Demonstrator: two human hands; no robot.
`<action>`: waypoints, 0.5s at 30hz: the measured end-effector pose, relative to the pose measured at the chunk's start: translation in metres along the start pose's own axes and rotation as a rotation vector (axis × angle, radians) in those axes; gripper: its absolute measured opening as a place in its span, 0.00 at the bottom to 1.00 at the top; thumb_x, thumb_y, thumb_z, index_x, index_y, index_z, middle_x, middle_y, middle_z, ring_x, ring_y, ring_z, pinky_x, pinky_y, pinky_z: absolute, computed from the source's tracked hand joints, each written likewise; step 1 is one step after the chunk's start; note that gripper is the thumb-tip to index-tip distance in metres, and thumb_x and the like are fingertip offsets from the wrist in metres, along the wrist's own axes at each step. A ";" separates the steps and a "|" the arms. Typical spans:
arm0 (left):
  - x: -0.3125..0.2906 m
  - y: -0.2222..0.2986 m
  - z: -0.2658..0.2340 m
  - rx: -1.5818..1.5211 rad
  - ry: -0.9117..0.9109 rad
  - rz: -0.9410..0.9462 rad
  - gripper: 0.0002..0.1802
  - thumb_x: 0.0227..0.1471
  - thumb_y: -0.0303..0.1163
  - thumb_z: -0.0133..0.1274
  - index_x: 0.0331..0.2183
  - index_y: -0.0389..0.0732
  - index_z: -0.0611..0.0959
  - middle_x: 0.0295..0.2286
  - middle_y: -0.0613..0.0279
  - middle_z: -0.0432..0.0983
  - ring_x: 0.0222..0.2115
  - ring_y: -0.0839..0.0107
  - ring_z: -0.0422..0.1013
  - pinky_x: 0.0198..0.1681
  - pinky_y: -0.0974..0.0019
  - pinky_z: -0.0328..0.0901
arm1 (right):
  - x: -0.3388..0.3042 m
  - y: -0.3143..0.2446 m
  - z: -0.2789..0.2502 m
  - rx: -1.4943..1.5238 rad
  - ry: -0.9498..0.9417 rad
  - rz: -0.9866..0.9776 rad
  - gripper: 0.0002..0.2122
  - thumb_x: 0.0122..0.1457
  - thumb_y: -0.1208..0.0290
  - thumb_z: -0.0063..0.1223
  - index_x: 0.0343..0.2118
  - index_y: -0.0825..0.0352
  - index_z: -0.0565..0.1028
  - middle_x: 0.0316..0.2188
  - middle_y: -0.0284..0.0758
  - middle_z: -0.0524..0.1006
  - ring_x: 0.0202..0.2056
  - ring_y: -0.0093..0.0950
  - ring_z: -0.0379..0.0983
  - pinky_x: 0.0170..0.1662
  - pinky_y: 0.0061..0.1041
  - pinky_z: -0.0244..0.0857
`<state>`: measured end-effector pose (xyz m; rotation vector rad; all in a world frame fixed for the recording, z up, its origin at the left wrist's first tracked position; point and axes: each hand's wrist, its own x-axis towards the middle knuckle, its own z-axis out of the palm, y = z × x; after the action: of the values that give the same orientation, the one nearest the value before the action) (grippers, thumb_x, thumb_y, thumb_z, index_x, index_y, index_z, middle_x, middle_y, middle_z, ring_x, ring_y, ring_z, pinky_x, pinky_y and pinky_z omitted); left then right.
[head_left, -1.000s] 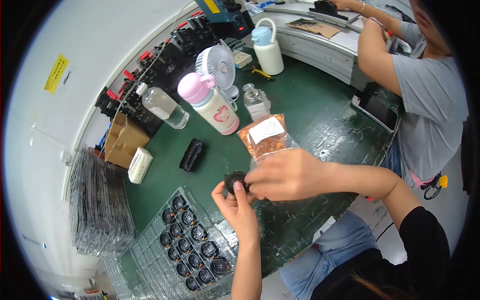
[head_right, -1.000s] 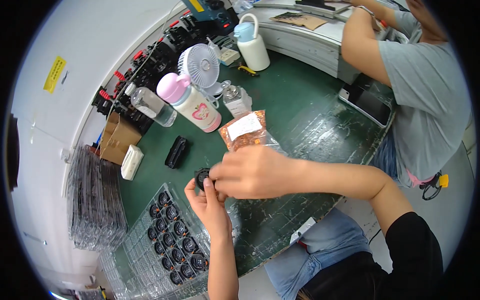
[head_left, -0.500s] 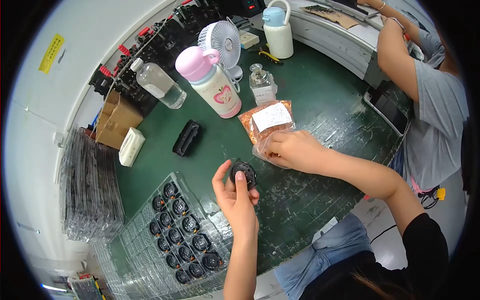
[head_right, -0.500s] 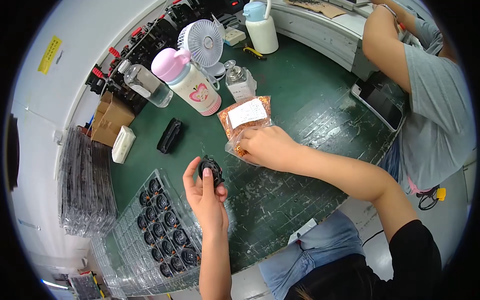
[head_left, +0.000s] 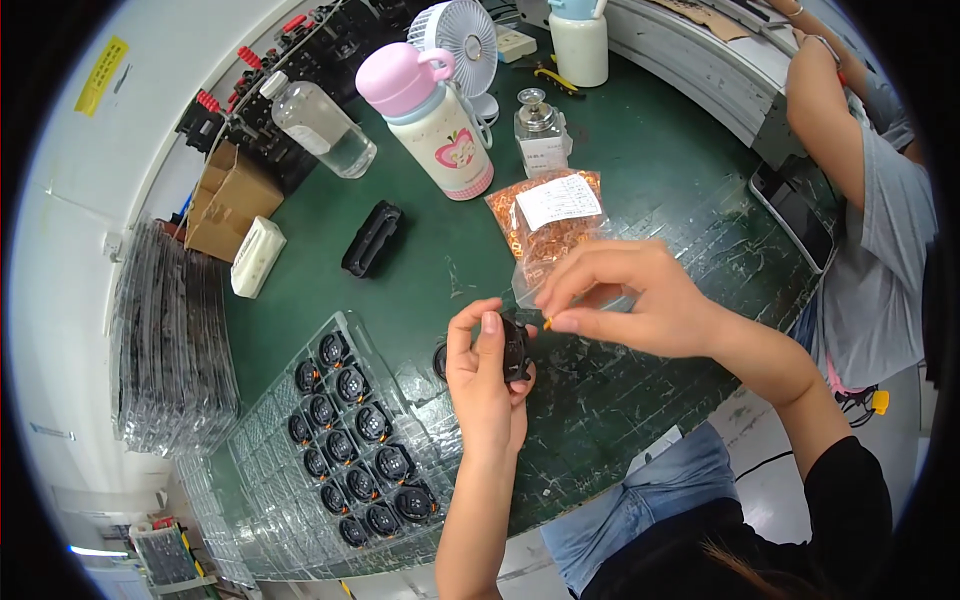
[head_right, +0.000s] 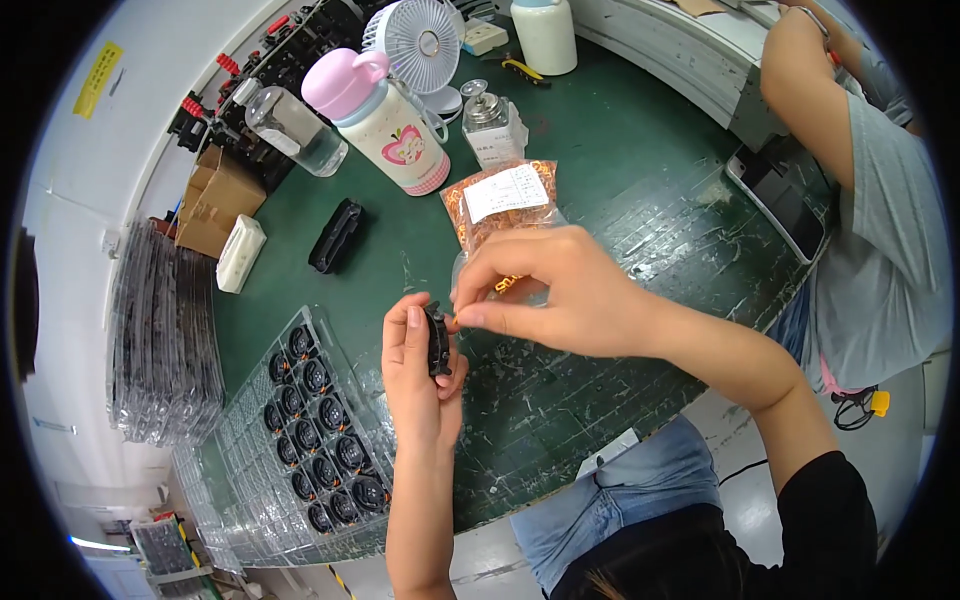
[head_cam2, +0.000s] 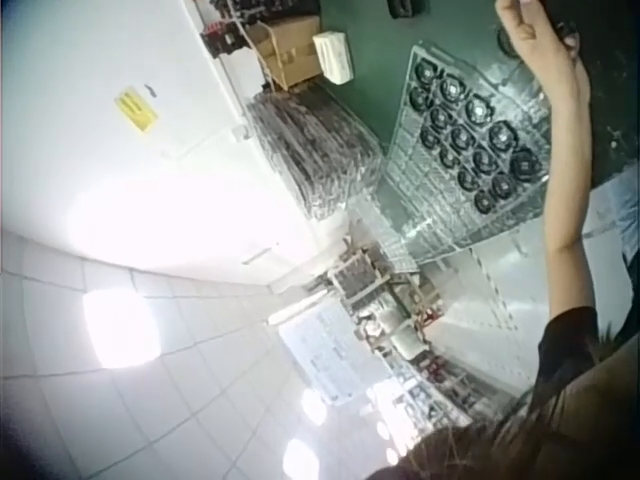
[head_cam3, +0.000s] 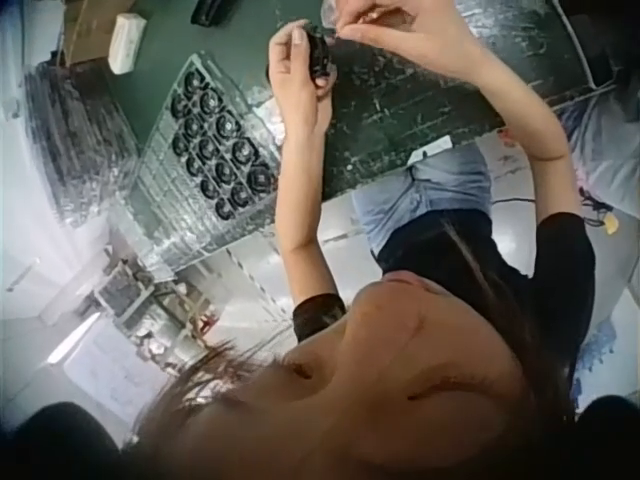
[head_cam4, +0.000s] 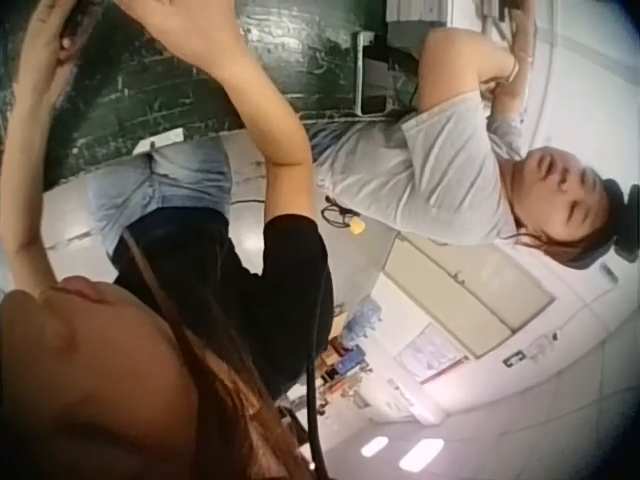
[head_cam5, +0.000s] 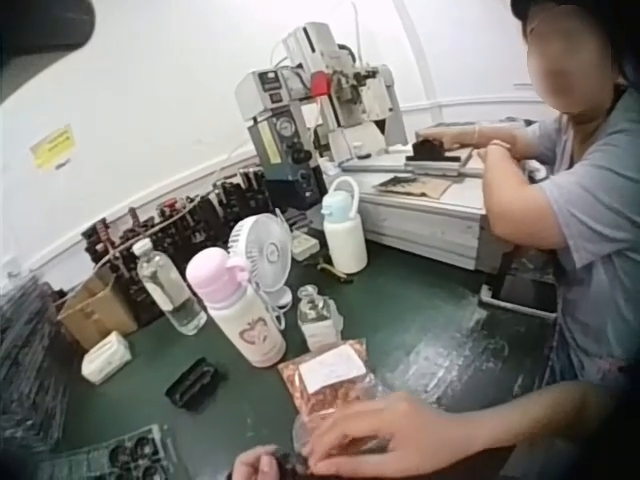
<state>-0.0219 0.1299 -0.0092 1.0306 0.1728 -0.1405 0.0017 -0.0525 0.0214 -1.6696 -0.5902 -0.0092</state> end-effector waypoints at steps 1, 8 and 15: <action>-0.002 0.000 0.002 0.017 -0.001 0.008 0.12 0.59 0.39 0.47 0.39 0.41 0.73 0.24 0.64 0.72 0.12 0.86 0.56 0.11 0.82 0.50 | -0.002 -0.003 0.002 0.000 -0.003 0.003 0.05 0.50 0.79 0.59 0.31 0.69 0.77 0.33 0.36 0.76 0.36 0.24 0.75 0.39 0.20 0.72; -0.004 -0.001 0.005 0.082 0.001 0.067 0.13 0.58 0.37 0.48 0.39 0.38 0.77 0.22 0.70 0.71 0.13 0.89 0.58 0.11 0.83 0.49 | -0.007 0.003 0.009 0.396 -0.040 0.172 0.05 0.50 0.83 0.58 0.31 0.72 0.76 0.39 0.40 0.74 0.42 0.28 0.73 0.44 0.24 0.72; -0.006 0.000 0.002 0.089 -0.028 0.089 0.12 0.58 0.37 0.48 0.39 0.38 0.77 0.22 0.71 0.71 0.13 0.89 0.59 0.11 0.83 0.49 | -0.005 0.004 0.010 0.441 -0.054 0.187 0.05 0.48 0.86 0.58 0.29 0.73 0.77 0.38 0.40 0.73 0.41 0.27 0.73 0.45 0.23 0.72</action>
<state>-0.0277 0.1285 -0.0065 1.1225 0.0957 -0.0821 -0.0047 -0.0454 0.0139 -1.2910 -0.4354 0.2836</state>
